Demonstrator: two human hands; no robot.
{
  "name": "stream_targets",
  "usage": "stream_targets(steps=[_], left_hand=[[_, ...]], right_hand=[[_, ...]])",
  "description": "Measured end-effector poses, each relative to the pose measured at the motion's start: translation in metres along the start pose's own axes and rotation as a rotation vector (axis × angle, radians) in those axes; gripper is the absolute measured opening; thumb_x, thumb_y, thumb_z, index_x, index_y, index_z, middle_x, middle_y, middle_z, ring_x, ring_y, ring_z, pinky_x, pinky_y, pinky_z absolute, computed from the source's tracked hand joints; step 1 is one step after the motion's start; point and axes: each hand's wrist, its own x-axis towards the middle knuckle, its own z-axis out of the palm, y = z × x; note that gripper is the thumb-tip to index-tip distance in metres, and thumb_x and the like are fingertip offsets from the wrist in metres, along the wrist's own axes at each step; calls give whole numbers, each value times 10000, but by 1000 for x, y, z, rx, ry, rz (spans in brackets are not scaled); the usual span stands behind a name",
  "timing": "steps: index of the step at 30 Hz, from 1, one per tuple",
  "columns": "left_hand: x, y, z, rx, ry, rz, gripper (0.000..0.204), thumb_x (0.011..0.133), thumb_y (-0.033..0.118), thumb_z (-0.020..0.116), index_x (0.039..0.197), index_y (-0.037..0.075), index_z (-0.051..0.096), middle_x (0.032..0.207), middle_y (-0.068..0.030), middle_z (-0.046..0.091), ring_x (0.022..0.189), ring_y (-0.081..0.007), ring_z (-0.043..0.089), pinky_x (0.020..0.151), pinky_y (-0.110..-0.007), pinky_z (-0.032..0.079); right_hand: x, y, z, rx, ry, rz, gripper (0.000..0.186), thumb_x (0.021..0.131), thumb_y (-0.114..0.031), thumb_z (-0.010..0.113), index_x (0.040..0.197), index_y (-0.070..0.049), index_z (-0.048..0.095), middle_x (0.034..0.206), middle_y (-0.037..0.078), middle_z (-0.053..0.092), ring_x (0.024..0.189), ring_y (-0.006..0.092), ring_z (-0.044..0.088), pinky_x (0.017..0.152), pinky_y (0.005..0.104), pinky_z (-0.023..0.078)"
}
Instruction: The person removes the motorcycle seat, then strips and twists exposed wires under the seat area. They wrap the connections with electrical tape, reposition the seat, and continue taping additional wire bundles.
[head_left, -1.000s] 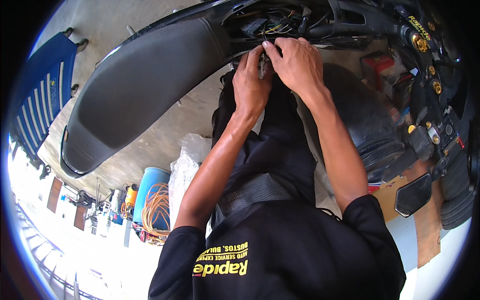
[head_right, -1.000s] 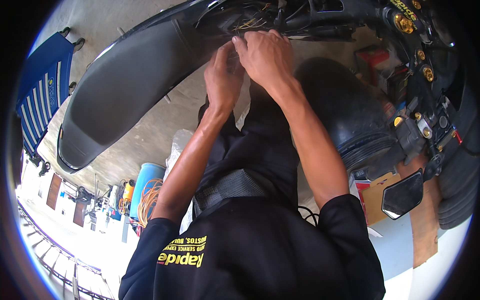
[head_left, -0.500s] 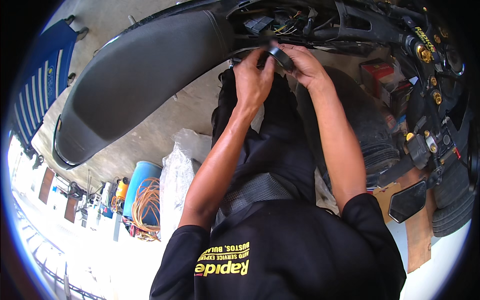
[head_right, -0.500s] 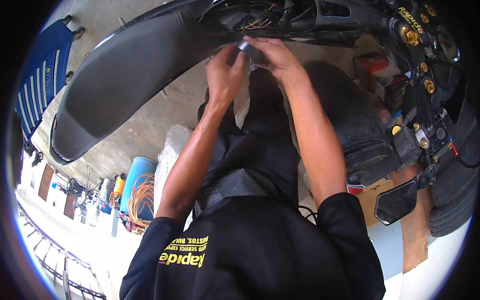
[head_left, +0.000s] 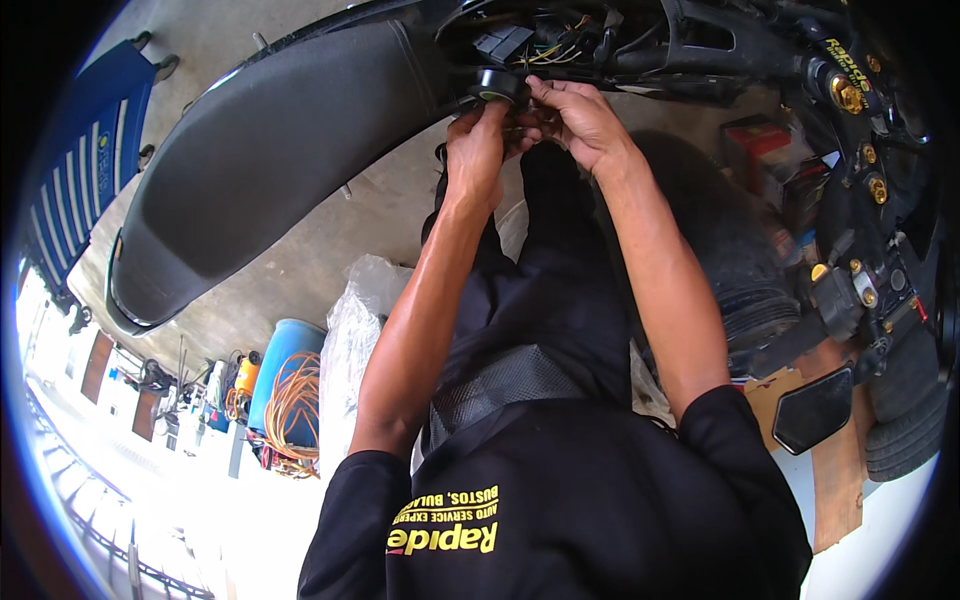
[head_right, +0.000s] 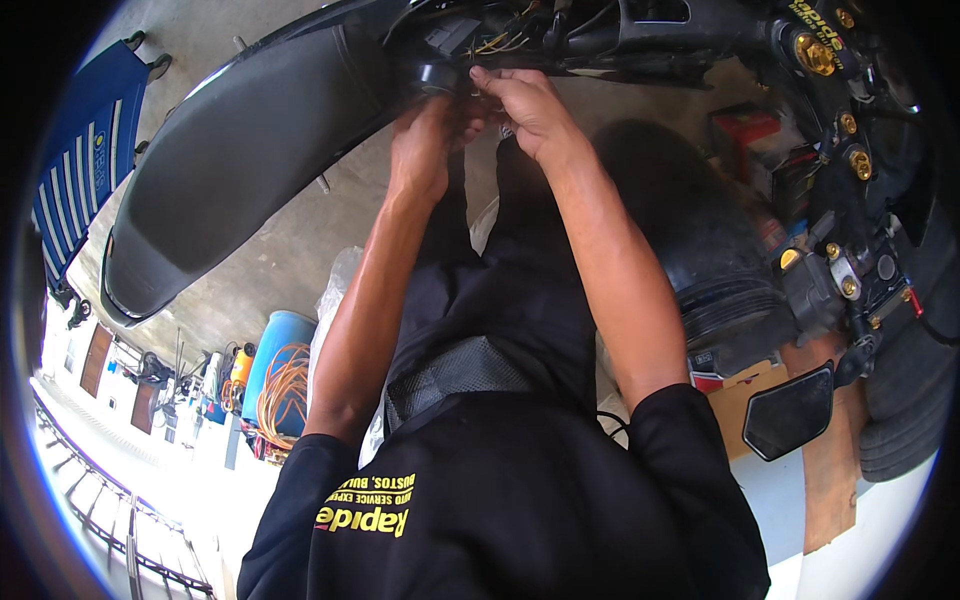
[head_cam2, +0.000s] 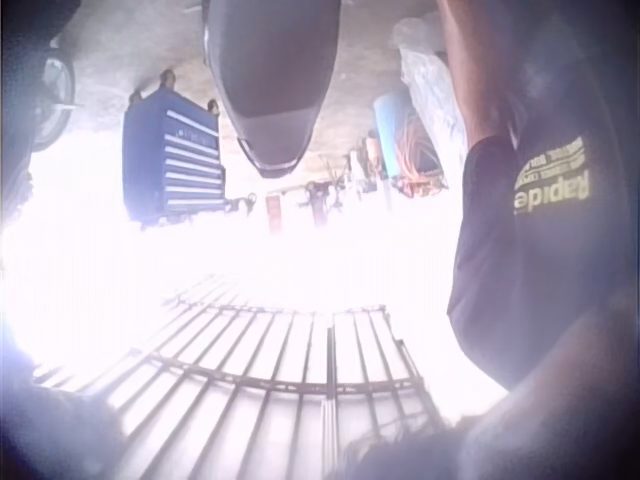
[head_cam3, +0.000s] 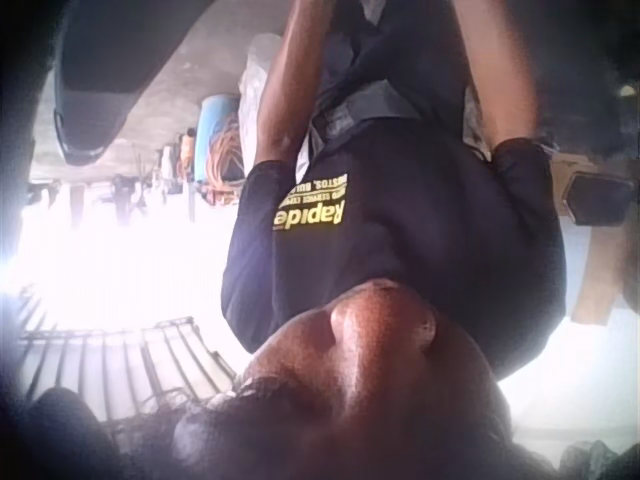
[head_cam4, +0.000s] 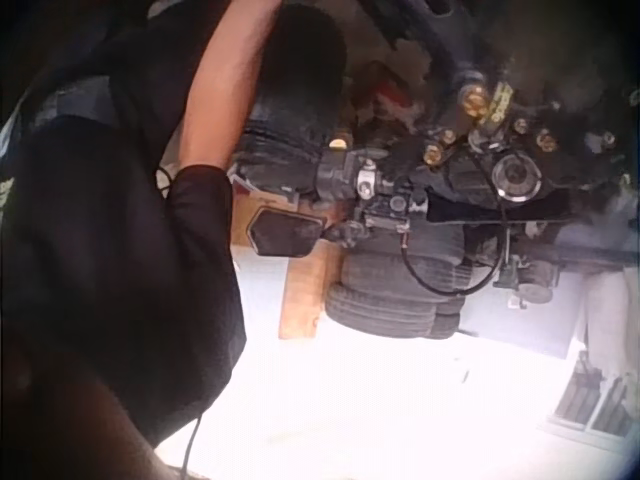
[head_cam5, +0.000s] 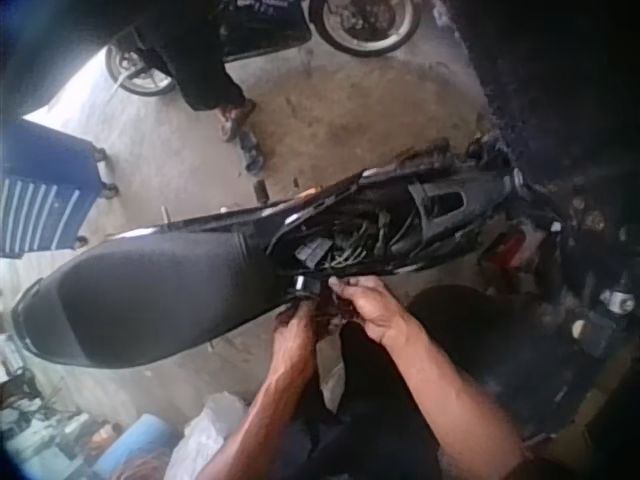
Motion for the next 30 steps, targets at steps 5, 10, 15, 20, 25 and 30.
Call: stream_targets(steps=[5, 10, 15, 20, 25, 30], left_hand=[[8, -6, 3, -52, 80, -90, 338, 1114, 240, 618, 1295, -38, 684, 1124, -135, 785, 930, -208, 756, 800, -305, 558], [20, -3, -13, -5, 89, -198, 297, 1099, 189, 624, 1211, -72, 710, 942, -154, 812, 740, -199, 792, 615, -279, 567], [5, 11, -8, 419, -8, -134, 344, 1095, 232, 626, 1237, -72, 701, 1042, -170, 787, 741, -222, 774, 679, -332, 591], [1, 4, -13, 723, 59, 178, 323, 1058, 194, 646, 1227, -76, 705, 1075, -190, 780, 747, -241, 771, 767, -360, 617], [-13, -3, -23, 908, 32, 798, 346, 1008, 41, 660, 1353, 35, 695, 1232, -160, 750, 985, -273, 784, 802, -371, 628], [-11, -6, -25, 947, -131, 833, 470, 948, 1, 774, 1397, 118, 703, 1343, -130, 716, 1106, -273, 768, 835, -368, 643]], right_hand=[[2, -2, -4, -114, -2, -18, 263, 1057, -357, 808, 1049, -94, 811, 899, -46, 740, 767, 81, 635, 717, 306, 471], [-6, -8, 1, -168, -38, -116, 269, 1034, -377, 837, 1029, -109, 817, 896, -70, 738, 790, 42, 580, 748, 267, 430], [-4, 0, -3, -149, -95, -231, 231, 1029, -349, 852, 1041, -120, 821, 905, -86, 731, 827, 21, 554, 757, 232, 402], [10, 11, -8, -247, -108, -281, 228, 1058, -322, 825, 1099, -99, 807, 997, -75, 761, 858, 3, 603, 788, 223, 462], [3, -5, 2, -385, -39, -219, 218, 1074, -275, 808, 1074, -57, 799, 884, -69, 722, 760, 0, 560, 686, 213, 438], [10, -5, -4, -514, 5, -216, 248, 1077, -286, 806, 1048, -39, 792, 840, -71, 705, 744, -4, 536, 661, 214, 421]])
